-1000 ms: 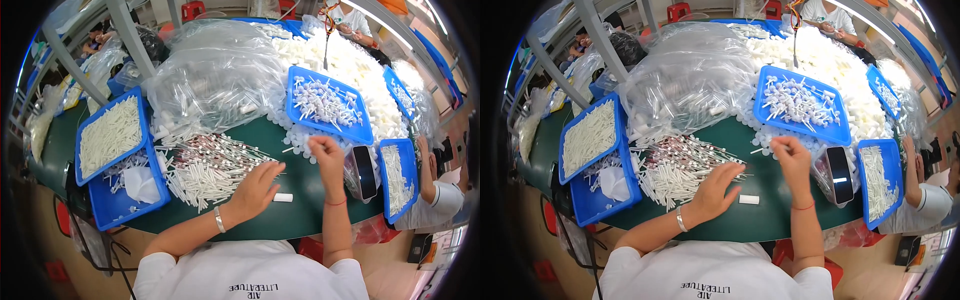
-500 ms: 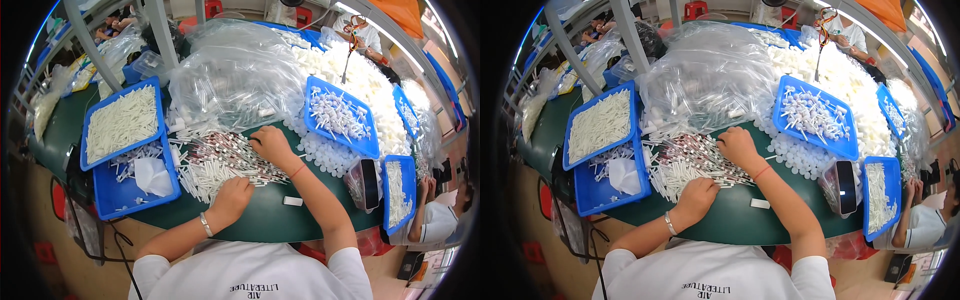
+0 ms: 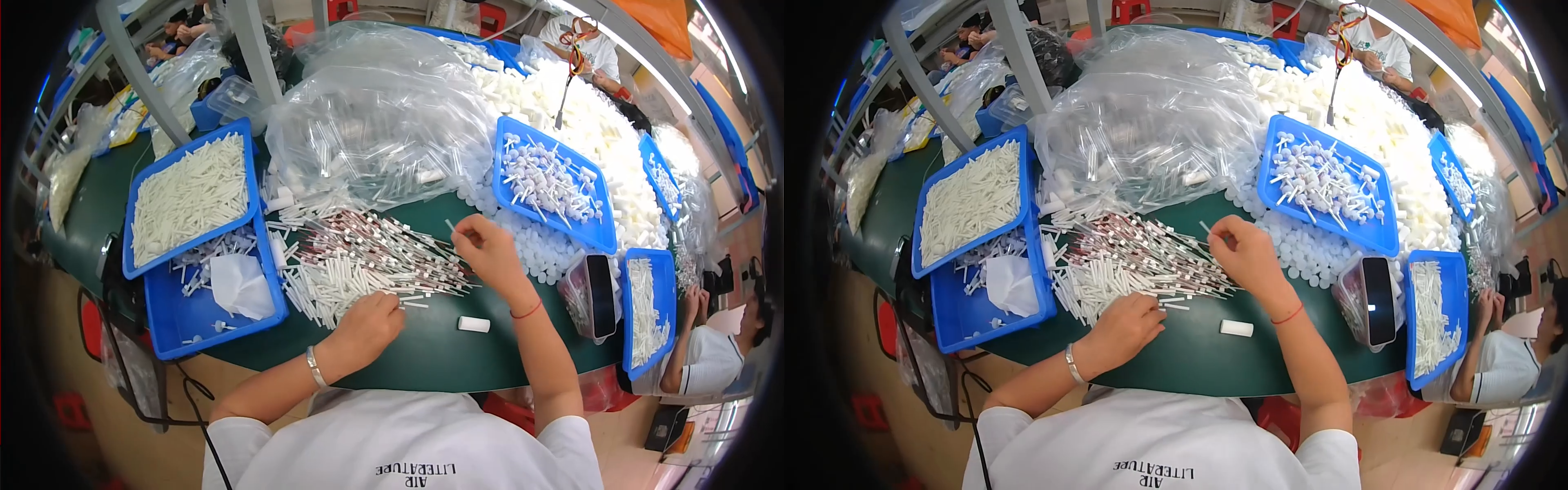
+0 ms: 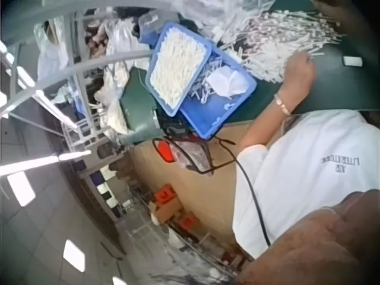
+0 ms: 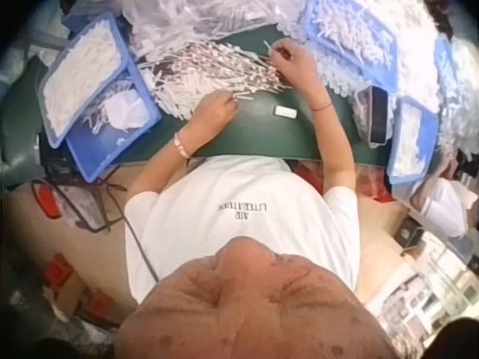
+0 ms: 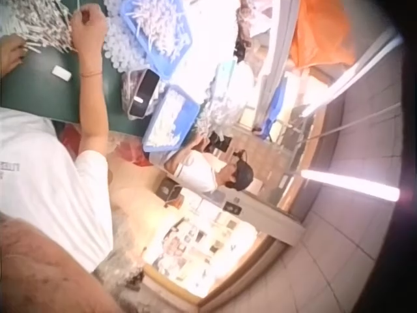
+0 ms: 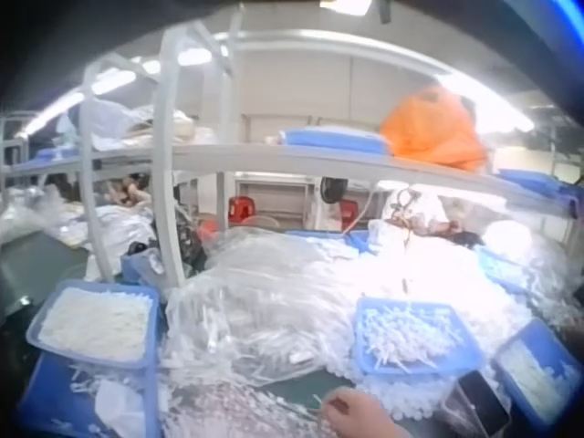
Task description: The person assembles small applicator parts by hand by picking up plastic caps and sticks from the table, fitting the sticks into the caps, and placing the assembled pieces onto a tray.
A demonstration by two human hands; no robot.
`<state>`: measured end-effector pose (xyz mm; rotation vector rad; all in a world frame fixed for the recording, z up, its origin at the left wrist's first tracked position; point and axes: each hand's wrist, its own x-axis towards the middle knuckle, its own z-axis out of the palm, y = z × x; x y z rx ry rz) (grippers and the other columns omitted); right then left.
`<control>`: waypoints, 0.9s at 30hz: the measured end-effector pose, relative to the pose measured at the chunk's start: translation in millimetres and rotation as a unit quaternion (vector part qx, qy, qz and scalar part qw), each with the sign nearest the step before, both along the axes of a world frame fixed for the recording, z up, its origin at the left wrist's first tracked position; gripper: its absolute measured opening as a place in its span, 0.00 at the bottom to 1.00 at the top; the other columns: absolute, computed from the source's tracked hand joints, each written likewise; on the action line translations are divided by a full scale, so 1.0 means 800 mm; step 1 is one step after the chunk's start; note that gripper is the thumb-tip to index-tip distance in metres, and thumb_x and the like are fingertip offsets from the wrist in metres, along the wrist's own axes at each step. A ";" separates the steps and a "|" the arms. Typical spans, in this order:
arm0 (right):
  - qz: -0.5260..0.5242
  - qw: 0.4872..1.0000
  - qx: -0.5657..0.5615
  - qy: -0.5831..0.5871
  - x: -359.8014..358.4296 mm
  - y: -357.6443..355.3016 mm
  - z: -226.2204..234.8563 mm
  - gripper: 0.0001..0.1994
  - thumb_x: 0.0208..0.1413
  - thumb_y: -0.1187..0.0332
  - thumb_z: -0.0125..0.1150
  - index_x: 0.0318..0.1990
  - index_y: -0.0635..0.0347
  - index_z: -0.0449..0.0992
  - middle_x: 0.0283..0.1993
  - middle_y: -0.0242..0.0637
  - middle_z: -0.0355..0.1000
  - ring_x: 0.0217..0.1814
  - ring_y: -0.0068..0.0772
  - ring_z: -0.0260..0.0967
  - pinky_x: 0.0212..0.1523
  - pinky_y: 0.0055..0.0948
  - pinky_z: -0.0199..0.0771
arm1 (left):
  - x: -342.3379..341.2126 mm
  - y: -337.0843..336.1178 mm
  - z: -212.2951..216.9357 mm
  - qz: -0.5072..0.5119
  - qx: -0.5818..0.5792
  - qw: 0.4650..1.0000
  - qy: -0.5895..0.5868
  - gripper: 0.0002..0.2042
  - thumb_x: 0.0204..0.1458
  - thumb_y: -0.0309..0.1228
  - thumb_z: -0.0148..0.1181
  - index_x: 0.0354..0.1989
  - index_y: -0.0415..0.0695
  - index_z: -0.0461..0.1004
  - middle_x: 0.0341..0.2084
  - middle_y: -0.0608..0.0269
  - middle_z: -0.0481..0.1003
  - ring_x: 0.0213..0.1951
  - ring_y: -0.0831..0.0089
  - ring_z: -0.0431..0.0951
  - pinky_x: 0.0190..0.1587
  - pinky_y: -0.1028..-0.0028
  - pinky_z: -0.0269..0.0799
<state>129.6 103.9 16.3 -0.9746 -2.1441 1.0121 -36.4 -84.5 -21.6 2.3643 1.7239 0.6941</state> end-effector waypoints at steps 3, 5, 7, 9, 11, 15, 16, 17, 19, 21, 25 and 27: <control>-0.023 0.988 -0.117 0.098 0.033 -0.007 0.010 0.04 0.54 0.72 0.59 0.34 0.64 0.74 0.30 0.31 0.75 0.31 0.16 0.69 0.31 0.17 0.65 | 0.001 0.001 -0.006 -0.018 0.004 1.000 0.004 0.09 0.44 0.27 0.62 0.35 0.40 0.74 0.32 0.60 0.69 0.36 0.62 0.71 0.37 0.66 0.68; -0.018 0.978 -0.158 0.133 0.055 -0.007 0.005 0.04 0.55 0.73 0.58 0.34 0.64 0.74 0.30 0.31 0.74 0.31 0.16 0.70 0.31 0.15 0.64 | 0.009 0.007 0.001 0.012 -0.008 0.999 0.030 0.11 0.44 0.26 0.62 0.37 0.40 0.74 0.32 0.59 0.69 0.36 0.62 0.71 0.37 0.66 0.68; -0.010 0.961 -0.219 0.167 0.071 -0.015 0.006 0.04 0.55 0.73 0.57 0.35 0.65 0.74 0.30 0.32 0.74 0.32 0.18 0.71 0.32 0.17 0.67 | 0.016 0.014 0.002 0.016 0.014 0.999 0.026 0.10 0.44 0.26 0.61 0.36 0.40 0.73 0.31 0.59 0.68 0.36 0.62 0.71 0.37 0.66 0.68; 0.000 0.960 -0.224 0.167 0.079 -0.021 -0.002 0.04 0.56 0.74 0.57 0.35 0.65 0.74 0.30 0.32 0.74 0.33 0.18 0.72 0.34 0.17 0.69 | 0.023 0.023 -0.002 0.019 0.037 0.999 0.022 0.10 0.44 0.26 0.61 0.36 0.40 0.73 0.30 0.59 0.68 0.35 0.62 0.71 0.36 0.66 0.68; 0.013 0.960 -0.226 0.167 0.084 -0.025 -0.009 0.04 0.56 0.74 0.57 0.36 0.66 0.74 0.31 0.32 0.74 0.33 0.19 0.72 0.35 0.18 0.70 | 0.029 0.035 -0.008 0.021 0.031 0.998 0.045 0.07 0.44 0.26 0.59 0.32 0.40 0.72 0.29 0.59 0.66 0.34 0.62 0.70 0.35 0.65 0.68; 0.018 0.958 -0.222 0.178 0.079 -0.040 -0.014 0.06 0.55 0.73 0.58 0.36 0.67 0.74 0.29 0.29 0.73 0.29 0.15 0.68 0.32 0.17 0.67 | 0.036 0.046 -0.007 0.006 0.043 0.995 0.087 0.05 0.39 0.24 0.54 0.27 0.41 0.68 0.28 0.58 0.65 0.34 0.64 0.69 0.33 0.69 0.68; 0.032 0.970 -0.192 0.148 0.079 -0.042 -0.016 0.05 0.55 0.74 0.58 0.36 0.67 0.74 0.29 0.30 0.73 0.31 0.17 0.69 0.34 0.18 0.68 | 0.032 0.049 -0.010 0.007 0.046 0.996 0.077 0.04 0.42 0.24 0.56 0.28 0.41 0.69 0.27 0.58 0.66 0.32 0.63 0.71 0.32 0.68 0.69; 0.047 0.979 -0.160 0.117 0.078 -0.044 -0.016 0.04 0.54 0.75 0.57 0.36 0.66 0.74 0.30 0.31 0.73 0.32 0.18 0.70 0.35 0.19 0.69 | 0.030 0.052 -0.012 0.009 0.048 0.997 0.067 0.04 0.44 0.24 0.58 0.28 0.40 0.70 0.27 0.57 0.67 0.31 0.61 0.72 0.31 0.66 0.69; 0.038 0.986 -0.132 0.098 0.076 -0.052 -0.011 0.04 0.53 0.75 0.58 0.35 0.66 0.75 0.29 0.29 0.73 0.30 0.16 0.67 0.33 0.19 0.67 | 0.029 0.056 -0.009 0.035 0.043 0.998 -0.031 0.03 0.47 0.23 0.57 0.29 0.40 0.70 0.27 0.58 0.70 0.29 0.65 0.73 0.29 0.69 0.70; 0.042 0.985 -0.143 0.085 0.074 -0.058 -0.006 0.05 0.53 0.74 0.59 0.35 0.66 0.76 0.29 0.28 0.73 0.29 0.15 0.65 0.33 0.19 0.66 | 0.030 0.059 0.000 0.057 0.038 0.989 -0.130 0.02 0.49 0.22 0.56 0.29 0.40 0.70 0.28 0.59 0.72 0.27 0.68 0.75 0.28 0.71 0.71; 0.038 0.988 -0.129 0.077 0.071 -0.070 0.005 0.05 0.52 0.74 0.61 0.35 0.65 0.76 0.26 0.27 0.72 0.25 0.13 0.62 0.27 0.17 0.64 | 0.040 0.056 0.027 0.110 -0.180 0.839 -0.501 0.05 0.58 0.24 0.52 0.39 0.38 0.71 0.32 0.60 0.76 0.26 0.80 0.75 0.28 0.80 0.72; 0.040 0.990 -0.108 0.077 0.068 -0.070 0.006 0.05 0.52 0.74 0.61 0.36 0.65 0.77 0.26 0.27 0.72 0.25 0.13 0.62 0.26 0.17 0.63 | 0.042 0.056 0.031 0.107 -0.216 0.784 -0.573 0.06 0.60 0.25 0.51 0.41 0.37 0.73 0.33 0.62 0.76 0.26 0.84 0.73 0.29 0.82 0.73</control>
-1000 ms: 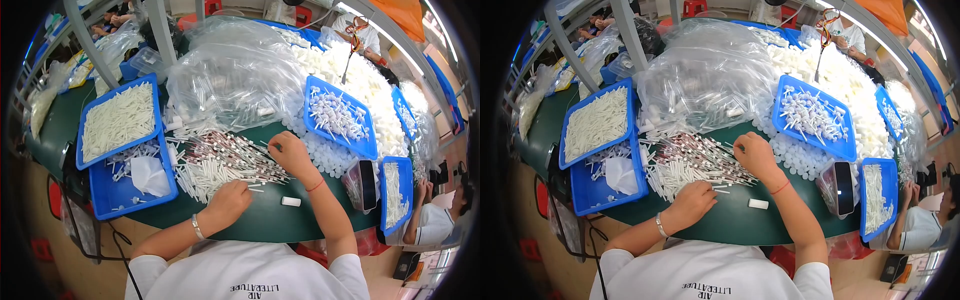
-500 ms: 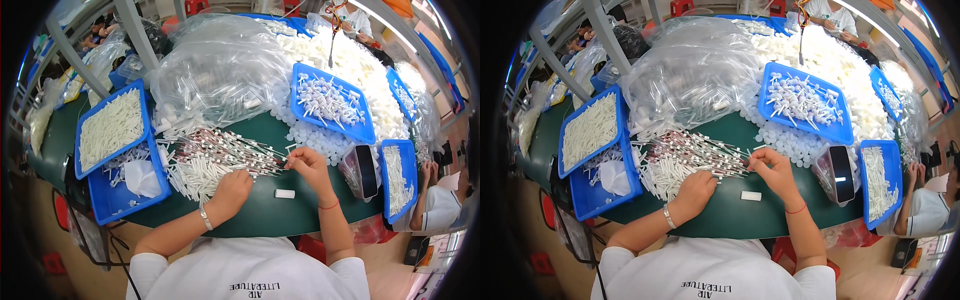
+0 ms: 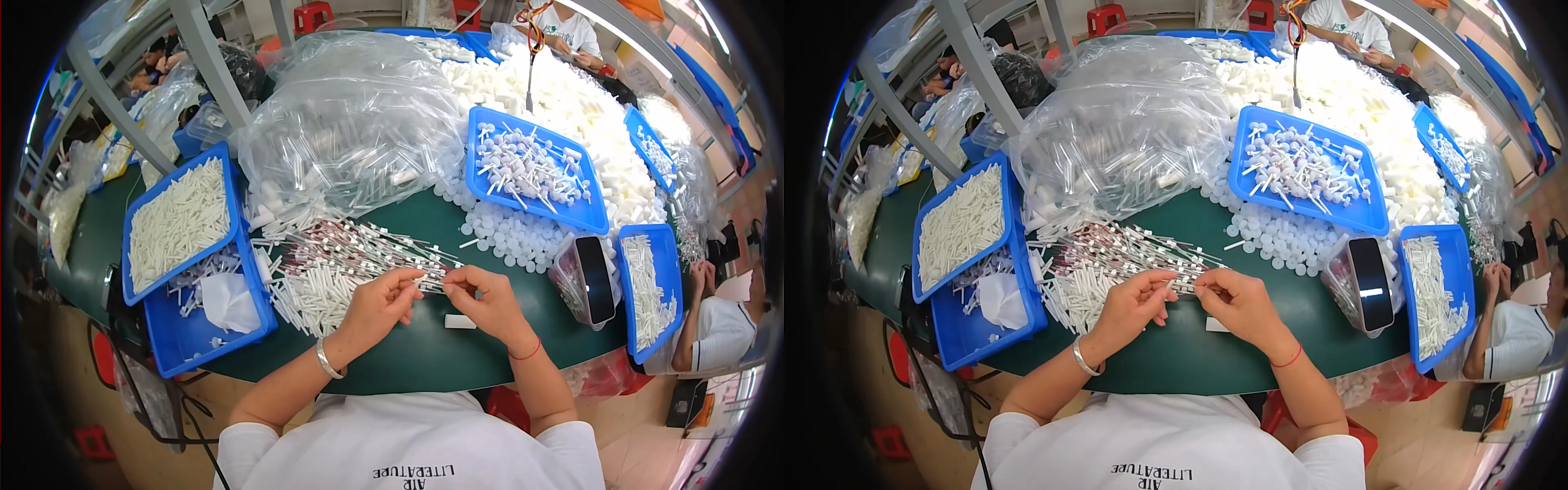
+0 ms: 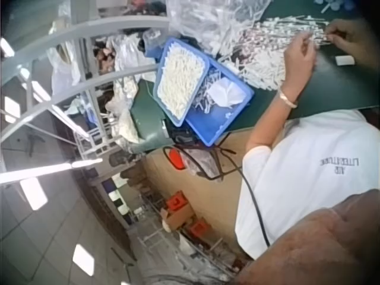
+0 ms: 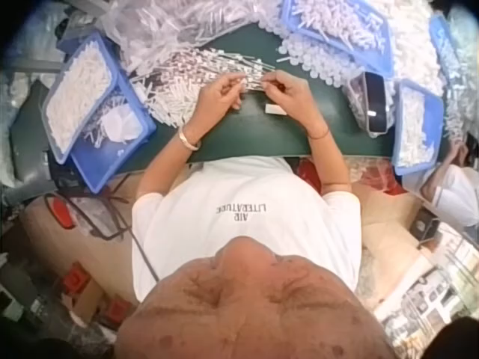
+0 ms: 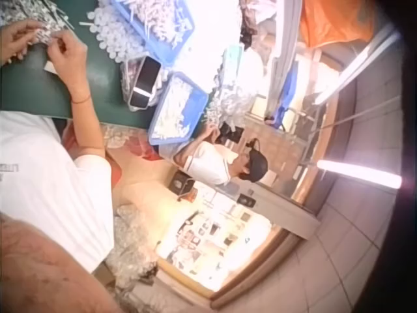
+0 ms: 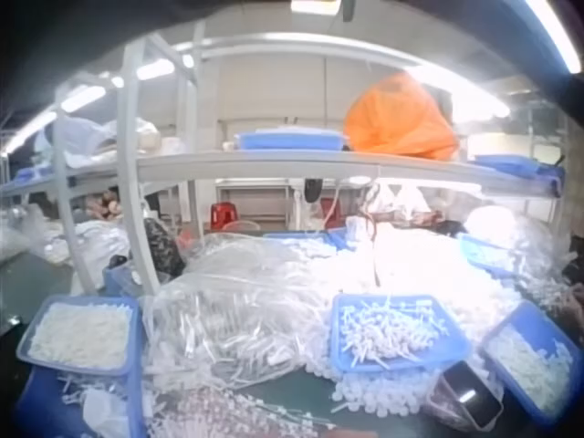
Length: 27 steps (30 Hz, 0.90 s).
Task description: The person assembles small applicator parts by hand by picking up plastic caps and sticks from the table, fitting the sticks into the caps, and placing the assembled pieces onto a tray.
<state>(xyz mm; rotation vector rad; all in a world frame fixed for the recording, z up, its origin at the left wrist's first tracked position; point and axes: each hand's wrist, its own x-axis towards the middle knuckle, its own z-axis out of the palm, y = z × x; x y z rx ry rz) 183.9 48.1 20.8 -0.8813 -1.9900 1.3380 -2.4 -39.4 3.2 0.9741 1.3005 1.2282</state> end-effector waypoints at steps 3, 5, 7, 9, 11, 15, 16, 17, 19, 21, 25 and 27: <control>0.004 1.000 0.024 -0.005 -0.001 0.000 -0.002 0.05 0.52 0.74 0.62 0.36 0.65 0.77 0.26 0.26 0.71 0.23 0.12 0.61 0.24 0.16 0.62 | 0.001 -0.002 -0.001 -0.014 0.012 0.999 0.032 0.10 0.59 0.25 0.51 0.48 0.37 0.73 0.32 0.61 0.76 0.26 0.84 0.73 0.29 0.82 0.73; 0.007 1.000 0.028 -0.012 -0.001 -0.001 -0.003 0.05 0.52 0.74 0.62 0.36 0.65 0.77 0.25 0.26 0.71 0.23 0.12 0.61 0.24 0.16 0.61 | 0.001 -0.004 -0.005 -0.018 0.009 0.999 0.029 0.12 0.59 0.25 0.52 0.50 0.38 0.72 0.33 0.63 0.76 0.25 0.84 0.72 0.28 0.83 0.72; 0.012 0.999 0.045 -0.011 0.000 -0.001 -0.002 0.05 0.53 0.74 0.61 0.36 0.65 0.77 0.25 0.27 0.72 0.23 0.11 0.61 0.23 0.16 0.61 | 0.001 -0.003 -0.006 -0.015 0.020 0.999 0.040 0.11 0.58 0.25 0.53 0.49 0.38 0.73 0.32 0.64 0.76 0.25 0.84 0.71 0.28 0.83 0.71; 0.025 0.996 0.087 -0.022 0.003 0.001 -0.004 0.05 0.53 0.74 0.61 0.36 0.65 0.77 0.25 0.29 0.72 0.23 0.13 0.62 0.23 0.17 0.62 | 0.001 -0.003 -0.008 -0.012 0.031 0.998 0.052 0.11 0.58 0.25 0.54 0.47 0.39 0.75 0.32 0.64 0.76 0.25 0.84 0.71 0.27 0.84 0.70; 0.038 0.990 0.129 -0.034 0.005 0.005 -0.003 0.05 0.52 0.74 0.61 0.35 0.65 0.78 0.25 0.32 0.72 0.22 0.16 0.63 0.23 0.18 0.63 | 0.000 -0.001 -0.011 -0.001 0.136 0.968 0.211 0.09 0.56 0.25 0.56 0.44 0.38 0.76 0.31 0.65 0.76 0.24 0.84 0.71 0.26 0.83 0.67; 0.091 0.979 0.171 -0.067 0.002 0.002 0.004 0.11 0.50 0.74 0.63 0.42 0.62 0.74 0.24 0.38 0.72 0.22 0.27 0.67 0.23 0.24 0.66 | 0.004 -0.002 -0.004 -0.028 0.138 0.949 0.281 0.08 0.54 0.25 0.58 0.40 0.37 0.76 0.30 0.64 0.76 0.23 0.83 0.70 0.26 0.81 0.66; 0.098 0.985 0.117 -0.086 0.001 0.000 0.006 0.14 0.50 0.73 0.63 0.45 0.61 0.72 0.24 0.39 0.71 0.21 0.32 0.68 0.24 0.27 0.66 | 0.005 -0.002 -0.005 -0.035 0.130 0.951 0.277 0.07 0.54 0.25 0.58 0.40 0.37 0.76 0.30 0.63 0.76 0.23 0.83 0.70 0.27 0.81 0.66; 0.097 0.985 0.118 -0.086 0.001 0.000 0.009 0.14 0.50 0.73 0.63 0.45 0.61 0.72 0.24 0.39 0.71 0.21 0.32 0.68 0.24 0.27 0.66 | 0.005 -0.002 -0.006 -0.042 0.122 0.953 0.273 0.07 0.54 0.25 0.58 0.40 0.37 0.76 0.30 0.63 0.76 0.23 0.82 0.70 0.27 0.81 0.67; 0.123 0.964 0.203 -0.119 0.003 -0.001 0.014 0.18 0.49 0.73 0.64 0.49 0.58 0.68 0.24 0.37 0.71 0.25 0.37 0.70 0.29 0.31 0.68 | 0.004 0.000 -0.009 -0.050 0.115 0.958 0.258 0.07 0.54 0.25 0.58 0.39 0.37 0.76 0.30 0.62 0.76 0.24 0.82 0.71 0.27 0.81 0.67; 0.135 0.948 0.258 -0.125 0.005 0.001 0.018 0.18 0.49 0.73 0.63 0.49 0.58 0.69 0.25 0.37 0.71 0.27 0.39 0.70 0.33 0.33 0.68 | 0.003 0.001 -0.009 -0.058 0.106 0.962 0.243 0.07 0.54 0.25 0.58 0.39 0.37 0.76 0.30 0.62 0.76 0.24 0.82 0.71 0.28 0.81 0.67; 0.142 0.919 0.323 -0.174 0.008 0.002 0.020 0.22 0.49 0.73 0.62 0.54 0.58 0.67 0.27 0.37 0.71 0.33 0.41 0.69 0.41 0.35 0.66 | 0.006 0.005 -0.006 -0.061 0.091 0.968 0.225 0.07 0.55 0.26 0.57 0.39 0.37 0.76 0.30 0.61 0.77 0.26 0.78 0.74 0.30 0.79 0.69; 0.134 0.928 0.310 -0.159 0.008 0.003 0.014 0.24 0.50 0.74 0.62 0.56 0.59 0.66 0.27 0.37 0.71 0.34 0.41 0.69 0.41 0.35 0.67 | 0.010 0.008 -0.005 -0.066 0.105 0.962 0.244 0.07 0.55 0.26 0.57 0.39 0.37 0.76 0.31 0.59 0.77 0.27 0.75 0.75 0.31 0.77 0.71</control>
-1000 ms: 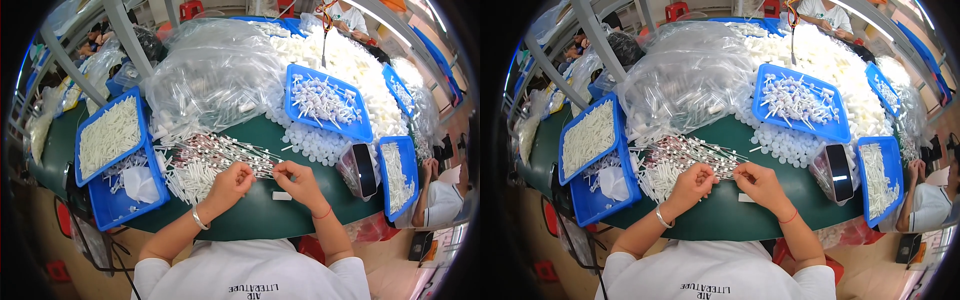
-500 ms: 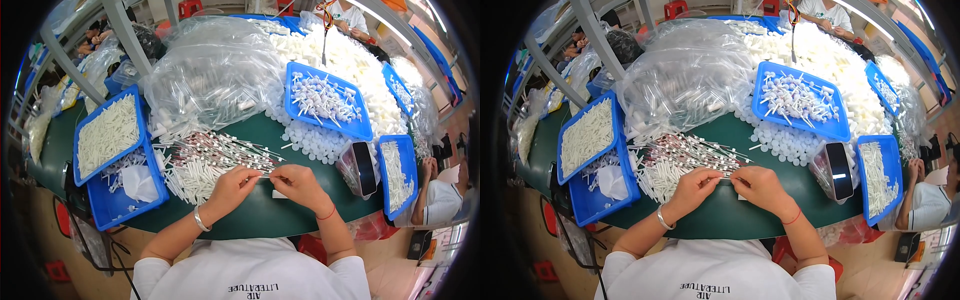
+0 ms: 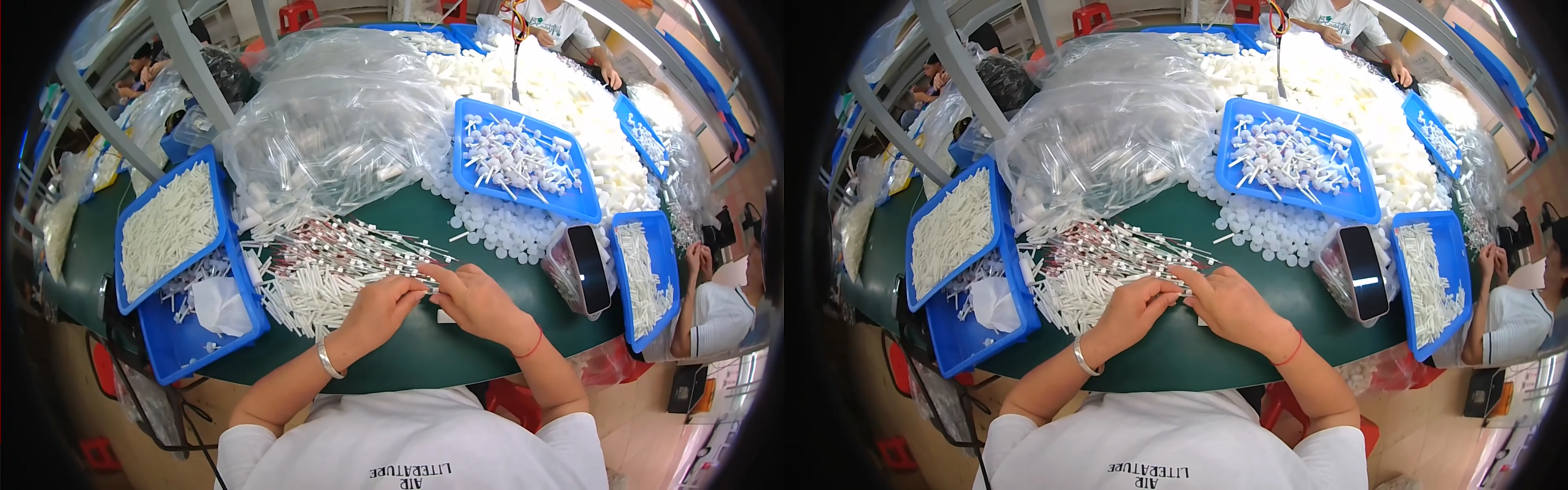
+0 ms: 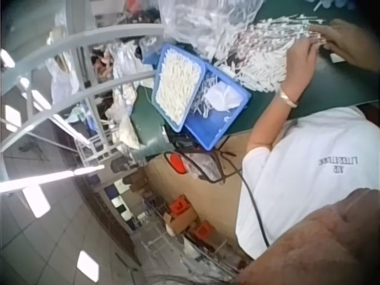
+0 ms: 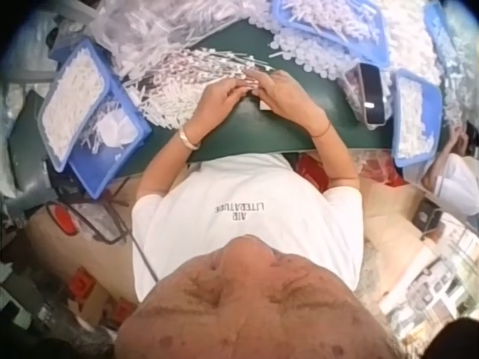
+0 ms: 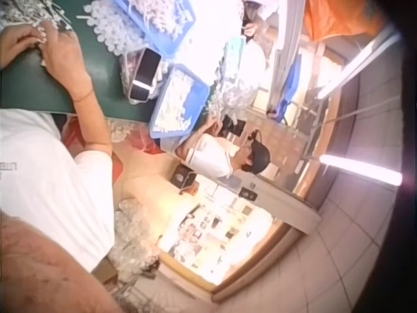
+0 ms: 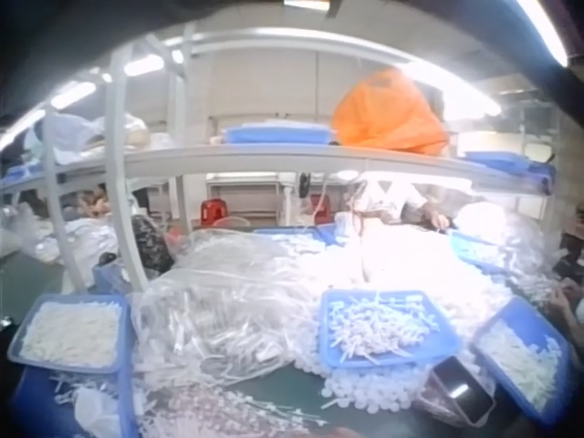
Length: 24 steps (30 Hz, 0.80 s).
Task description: The person assembles small applicator parts by hand by picking up plastic caps and sticks from the table, fitting the sticks into the caps, and placing the assembled pieces onto a tray.
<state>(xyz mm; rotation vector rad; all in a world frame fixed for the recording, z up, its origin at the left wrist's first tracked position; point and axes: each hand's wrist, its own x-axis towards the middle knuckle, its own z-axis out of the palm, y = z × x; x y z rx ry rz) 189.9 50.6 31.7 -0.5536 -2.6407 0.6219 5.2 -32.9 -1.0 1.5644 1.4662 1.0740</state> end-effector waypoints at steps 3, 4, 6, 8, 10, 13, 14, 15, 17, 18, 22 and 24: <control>-0.011 0.999 -0.031 0.023 0.001 0.002 -0.004 0.27 0.50 0.74 0.61 0.60 0.59 0.64 0.27 0.37 0.72 0.35 0.42 0.68 0.41 0.35 0.67 | 0.007 0.002 0.000 0.006 0.113 0.990 0.081 0.07 0.54 0.26 0.58 0.38 0.38 0.76 0.32 0.56 0.77 0.29 0.66 0.78 0.33 0.73 0.72; -0.017 0.998 -0.044 0.029 0.002 0.004 -0.004 0.27 0.50 0.74 0.61 0.61 0.59 0.64 0.28 0.37 0.72 0.35 0.42 0.68 0.41 0.34 0.67 | 0.009 0.004 0.003 0.004 0.107 0.990 0.087 0.07 0.53 0.26 0.58 0.38 0.38 0.76 0.32 0.55 0.77 0.30 0.64 0.78 0.34 0.72 0.73; -0.028 0.998 -0.041 0.042 0.005 0.006 -0.012 0.27 0.50 0.75 0.61 0.60 0.60 0.64 0.29 0.37 0.73 0.36 0.42 0.68 0.42 0.34 0.67 | 0.011 0.009 0.006 -0.001 0.102 0.990 0.093 0.06 0.53 0.25 0.58 0.38 0.38 0.76 0.32 0.54 0.77 0.31 0.61 0.78 0.34 0.72 0.73; -0.037 0.997 -0.041 0.054 0.007 0.008 -0.017 0.27 0.51 0.75 0.61 0.60 0.60 0.64 0.31 0.37 0.74 0.37 0.42 0.69 0.42 0.34 0.67 | 0.012 0.013 0.007 -0.009 0.085 0.992 0.093 0.06 0.53 0.25 0.58 0.37 0.39 0.76 0.31 0.54 0.77 0.31 0.63 0.79 0.34 0.72 0.73; -0.030 0.996 -0.024 0.079 0.008 0.009 -0.020 0.27 0.50 0.75 0.61 0.60 0.59 0.64 0.32 0.37 0.75 0.38 0.42 0.69 0.42 0.34 0.67 | 0.011 0.019 0.013 -0.023 0.056 0.995 0.083 0.05 0.53 0.25 0.58 0.37 0.39 0.76 0.31 0.54 0.78 0.31 0.63 0.79 0.34 0.72 0.73; -0.068 0.993 -0.043 0.089 0.008 0.008 -0.017 0.23 0.49 0.76 0.61 0.55 0.58 0.69 0.30 0.37 0.75 0.39 0.42 0.70 0.43 0.36 0.67 | 0.013 0.026 0.014 -0.038 0.031 0.997 0.062 0.06 0.54 0.24 0.57 0.38 0.38 0.73 0.31 0.55 0.78 0.31 0.65 0.80 0.34 0.73 0.74; -0.069 0.993 -0.043 0.089 0.010 0.010 -0.020 0.23 0.49 0.76 0.61 0.55 0.58 0.69 0.30 0.37 0.75 0.39 0.42 0.70 0.43 0.36 0.67 | 0.015 0.028 0.013 -0.040 0.037 0.997 0.051 0.07 0.54 0.24 0.57 0.39 0.38 0.72 0.30 0.55 0.78 0.31 0.66 0.80 0.34 0.73 0.74; -0.064 0.993 -0.037 0.091 0.013 0.013 -0.027 0.19 0.48 0.76 0.63 0.50 0.57 0.72 0.30 0.38 0.74 0.39 0.41 0.70 0.42 0.36 0.68 | 0.016 0.031 0.012 -0.041 0.037 0.997 0.052 0.07 0.54 0.24 0.57 0.39 0.38 0.72 0.30 0.55 0.78 0.31 0.66 0.80 0.34 0.73 0.74; -0.059 0.993 -0.030 0.094 0.019 0.018 -0.032 0.16 0.47 0.76 0.64 0.45 0.57 0.76 0.29 0.38 0.74 0.38 0.40 0.70 0.42 0.36 0.68 | 0.020 0.038 0.013 -0.040 0.025 0.999 0.016 0.09 0.55 0.25 0.57 0.42 0.37 0.68 0.31 0.56 0.78 0.31 0.69 0.80 0.34 0.74 0.74; -0.077 0.992 -0.029 0.090 0.021 0.019 -0.033 0.12 0.45 0.75 0.65 0.41 0.58 0.77 0.29 0.38 0.73 0.37 0.39 0.69 0.41 0.34 0.67 | 0.021 0.041 0.015 -0.041 0.026 0.999 0.016 0.09 0.55 0.25 0.57 0.42 0.37 0.68 0.31 0.56 0.78 0.31 0.69 0.80 0.34 0.74 0.74; -0.184 0.965 -0.052 0.181 0.026 0.035 -0.024 0.06 0.44 0.73 0.69 0.31 0.61 0.80 0.28 0.35 0.71 0.29 0.31 0.68 0.34 0.28 0.67 | 0.019 0.054 0.021 0.017 -0.002 0.995 -0.096 0.15 0.57 0.27 0.55 0.52 0.39 0.66 0.40 0.60 0.74 0.28 0.83 0.71 0.31 0.82 0.70; -0.242 0.881 -0.321 0.250 0.031 0.037 -0.023 0.06 0.49 0.72 0.67 0.34 0.63 0.80 0.31 0.32 0.74 0.32 0.22 0.69 0.34 0.23 0.68 | 0.017 0.058 0.023 0.013 0.030 0.994 -0.102 0.18 0.58 0.28 0.54 0.57 0.40 0.69 0.41 0.61 0.75 0.29 0.84 0.71 0.32 0.83 0.69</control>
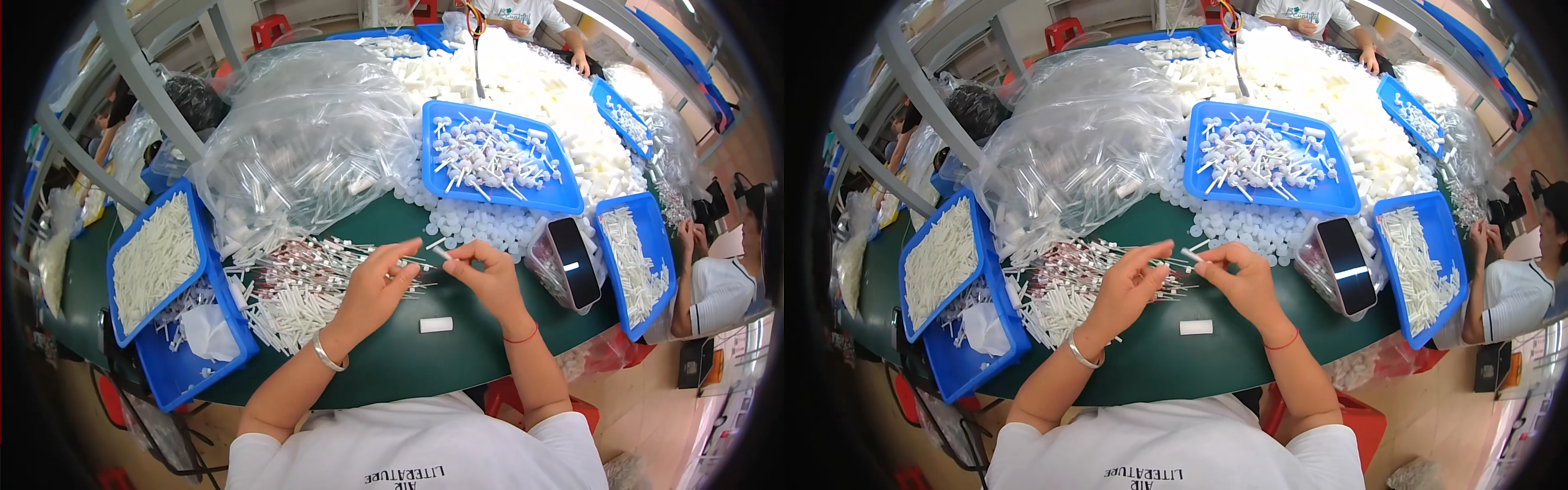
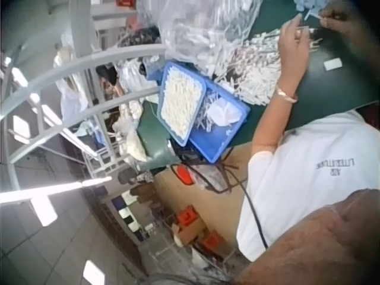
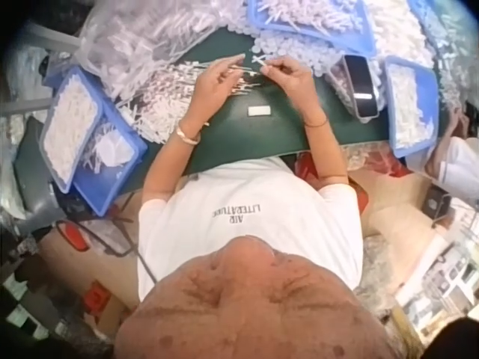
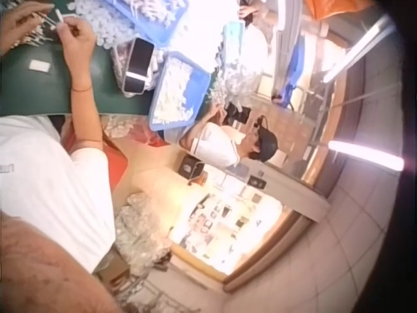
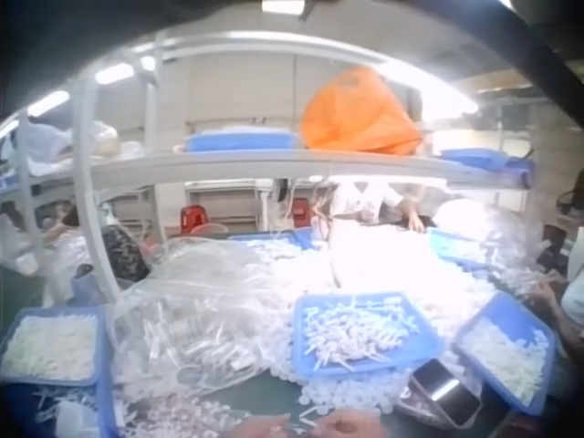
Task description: The person assembles small applicator parts by hand by picking up plastic caps and sticks from the table, fitting the sticks into the caps, and placing the assembled pieces onto a tray.
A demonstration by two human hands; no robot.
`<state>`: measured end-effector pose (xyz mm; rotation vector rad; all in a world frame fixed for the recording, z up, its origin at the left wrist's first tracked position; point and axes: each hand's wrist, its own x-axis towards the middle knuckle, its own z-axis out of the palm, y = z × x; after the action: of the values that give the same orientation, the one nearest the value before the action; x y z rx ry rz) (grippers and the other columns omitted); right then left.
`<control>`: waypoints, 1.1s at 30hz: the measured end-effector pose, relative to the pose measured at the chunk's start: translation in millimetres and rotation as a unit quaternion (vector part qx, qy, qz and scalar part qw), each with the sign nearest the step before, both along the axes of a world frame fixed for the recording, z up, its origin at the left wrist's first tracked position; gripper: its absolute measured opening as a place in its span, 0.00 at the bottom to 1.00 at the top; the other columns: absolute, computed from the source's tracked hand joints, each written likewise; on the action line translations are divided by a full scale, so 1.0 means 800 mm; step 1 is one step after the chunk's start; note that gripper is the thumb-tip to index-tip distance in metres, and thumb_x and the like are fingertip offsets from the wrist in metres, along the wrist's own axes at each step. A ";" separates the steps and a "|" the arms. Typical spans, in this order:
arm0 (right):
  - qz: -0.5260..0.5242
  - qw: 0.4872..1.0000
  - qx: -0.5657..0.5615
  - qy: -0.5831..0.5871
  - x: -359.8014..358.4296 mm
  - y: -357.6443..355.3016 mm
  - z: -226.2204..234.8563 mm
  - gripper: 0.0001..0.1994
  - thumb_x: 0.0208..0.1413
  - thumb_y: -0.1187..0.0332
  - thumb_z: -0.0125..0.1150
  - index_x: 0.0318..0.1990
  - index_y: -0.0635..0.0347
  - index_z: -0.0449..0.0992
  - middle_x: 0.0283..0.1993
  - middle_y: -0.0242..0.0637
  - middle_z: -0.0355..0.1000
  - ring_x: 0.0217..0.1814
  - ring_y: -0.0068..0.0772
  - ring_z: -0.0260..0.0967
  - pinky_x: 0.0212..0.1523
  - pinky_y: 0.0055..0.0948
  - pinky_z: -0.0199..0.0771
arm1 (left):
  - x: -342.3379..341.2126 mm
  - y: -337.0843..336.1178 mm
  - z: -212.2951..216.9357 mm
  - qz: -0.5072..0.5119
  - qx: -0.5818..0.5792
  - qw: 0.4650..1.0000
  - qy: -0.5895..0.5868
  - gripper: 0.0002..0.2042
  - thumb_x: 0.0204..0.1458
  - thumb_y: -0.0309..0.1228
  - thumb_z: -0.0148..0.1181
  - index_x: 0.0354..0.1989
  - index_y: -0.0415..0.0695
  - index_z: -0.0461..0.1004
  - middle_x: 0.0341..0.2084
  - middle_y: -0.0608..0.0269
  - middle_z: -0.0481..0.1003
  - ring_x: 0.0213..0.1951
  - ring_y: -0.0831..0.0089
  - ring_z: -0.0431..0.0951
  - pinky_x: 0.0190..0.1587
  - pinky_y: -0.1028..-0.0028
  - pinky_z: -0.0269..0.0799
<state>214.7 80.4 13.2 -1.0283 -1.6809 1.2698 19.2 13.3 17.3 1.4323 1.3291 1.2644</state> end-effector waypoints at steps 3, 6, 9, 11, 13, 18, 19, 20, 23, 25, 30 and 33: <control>0.023 0.983 -0.128 0.131 0.000 0.005 0.001 0.07 0.52 0.73 0.64 0.38 0.66 0.78 0.35 0.33 0.76 0.35 0.18 0.71 0.38 0.18 0.69 | 0.009 0.008 -0.012 -0.042 0.035 0.997 0.047 0.14 0.57 0.28 0.56 0.51 0.40 0.74 0.41 0.62 0.75 0.30 0.83 0.71 0.32 0.82 0.70; 0.046 0.968 -0.166 0.185 -0.001 0.005 -0.002 0.08 0.53 0.74 0.63 0.40 0.66 0.77 0.34 0.33 0.76 0.36 0.18 0.71 0.38 0.18 0.69 | 0.019 0.012 -0.001 -0.023 0.017 0.998 0.062 0.11 0.55 0.28 0.58 0.46 0.40 0.78 0.36 0.63 0.77 0.30 0.82 0.73 0.31 0.80 0.69; 0.052 0.970 -0.163 0.173 0.001 0.003 -0.009 0.08 0.53 0.74 0.62 0.41 0.66 0.77 0.35 0.34 0.76 0.37 0.20 0.72 0.39 0.19 0.70 | 0.020 0.017 -0.005 -0.015 -0.003 0.994 0.106 0.10 0.53 0.28 0.59 0.42 0.40 0.79 0.31 0.60 0.77 0.28 0.74 0.75 0.31 0.77 0.69; 0.046 0.977 -0.150 0.147 0.004 0.003 -0.015 0.08 0.54 0.75 0.61 0.41 0.66 0.76 0.35 0.36 0.76 0.38 0.23 0.73 0.41 0.21 0.70 | 0.020 0.023 -0.010 -0.006 -0.009 0.992 0.123 0.09 0.51 0.28 0.60 0.39 0.39 0.79 0.29 0.57 0.77 0.27 0.67 0.77 0.32 0.73 0.71; 0.003 0.989 -0.113 0.099 0.007 0.005 -0.021 0.07 0.53 0.74 0.63 0.39 0.65 0.78 0.34 0.30 0.75 0.35 0.16 0.69 0.36 0.17 0.67 | 0.020 0.029 -0.013 -0.010 -0.032 0.994 0.106 0.07 0.51 0.28 0.60 0.35 0.38 0.79 0.28 0.57 0.76 0.27 0.66 0.77 0.31 0.72 0.71; -0.107 0.975 -0.108 0.165 0.021 0.021 -0.018 0.08 0.53 0.73 0.62 0.40 0.65 0.77 0.35 0.34 0.75 0.37 0.21 0.70 0.42 0.20 0.67 | 0.008 0.077 -0.044 0.020 0.025 0.973 0.227 0.07 0.51 0.28 0.60 0.36 0.38 0.76 0.31 0.58 0.75 0.27 0.68 0.77 0.31 0.71 0.71; -0.127 0.969 -0.107 0.182 0.024 0.025 -0.019 0.09 0.53 0.72 0.62 0.40 0.65 0.77 0.35 0.35 0.76 0.37 0.21 0.69 0.42 0.20 0.67 | 0.009 0.089 -0.050 0.043 0.073 0.955 0.285 0.07 0.50 0.28 0.60 0.36 0.39 0.75 0.32 0.57 0.74 0.29 0.64 0.77 0.33 0.69 0.71; -0.147 0.963 -0.106 0.199 0.027 0.028 -0.021 0.09 0.53 0.71 0.62 0.41 0.65 0.77 0.35 0.35 0.76 0.37 0.21 0.69 0.42 0.20 0.67 | 0.015 0.099 -0.056 0.048 0.064 0.947 0.311 0.08 0.48 0.27 0.61 0.37 0.40 0.74 0.33 0.55 0.73 0.33 0.58 0.75 0.38 0.65 0.71; -0.152 0.960 -0.104 0.210 0.028 0.029 -0.028 0.10 0.53 0.71 0.63 0.41 0.66 0.77 0.35 0.34 0.75 0.36 0.21 0.69 0.41 0.20 0.66 | 0.025 0.122 -0.072 0.031 0.144 0.925 0.350 0.09 0.47 0.27 0.62 0.37 0.40 0.74 0.33 0.54 0.73 0.35 0.57 0.75 0.39 0.63 0.71; -0.151 0.960 -0.102 0.213 0.026 0.028 -0.028 0.10 0.53 0.71 0.63 0.41 0.66 0.77 0.35 0.34 0.75 0.36 0.21 0.69 0.41 0.20 0.66 | 0.022 0.129 -0.079 0.024 0.135 0.927 0.349 0.09 0.46 0.25 0.61 0.36 0.40 0.73 0.34 0.53 0.73 0.38 0.54 0.74 0.41 0.62 0.71; -0.132 0.958 -0.119 0.227 0.028 0.028 -0.032 0.09 0.52 0.73 0.63 0.41 0.64 0.77 0.35 0.33 0.75 0.37 0.21 0.69 0.42 0.20 0.67 | 0.014 0.115 -0.055 -0.001 0.006 0.984 0.180 0.16 0.48 0.24 0.59 0.48 0.38 0.73 0.34 0.55 0.73 0.35 0.63 0.76 0.39 0.69 0.72; -0.115 0.958 -0.126 0.231 0.023 0.020 -0.023 0.09 0.52 0.74 0.63 0.41 0.64 0.78 0.35 0.33 0.75 0.37 0.21 0.69 0.42 0.20 0.67 | 0.017 0.085 -0.034 -0.059 -0.225 0.939 -0.254 0.18 0.56 0.25 0.56 0.55 0.35 0.69 0.42 0.58 0.75 0.42 0.74 0.77 0.46 0.78 0.74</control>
<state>233.0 96.7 -5.5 -0.9458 -1.0362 1.4559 32.9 81.1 -9.8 0.7813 1.0635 1.0640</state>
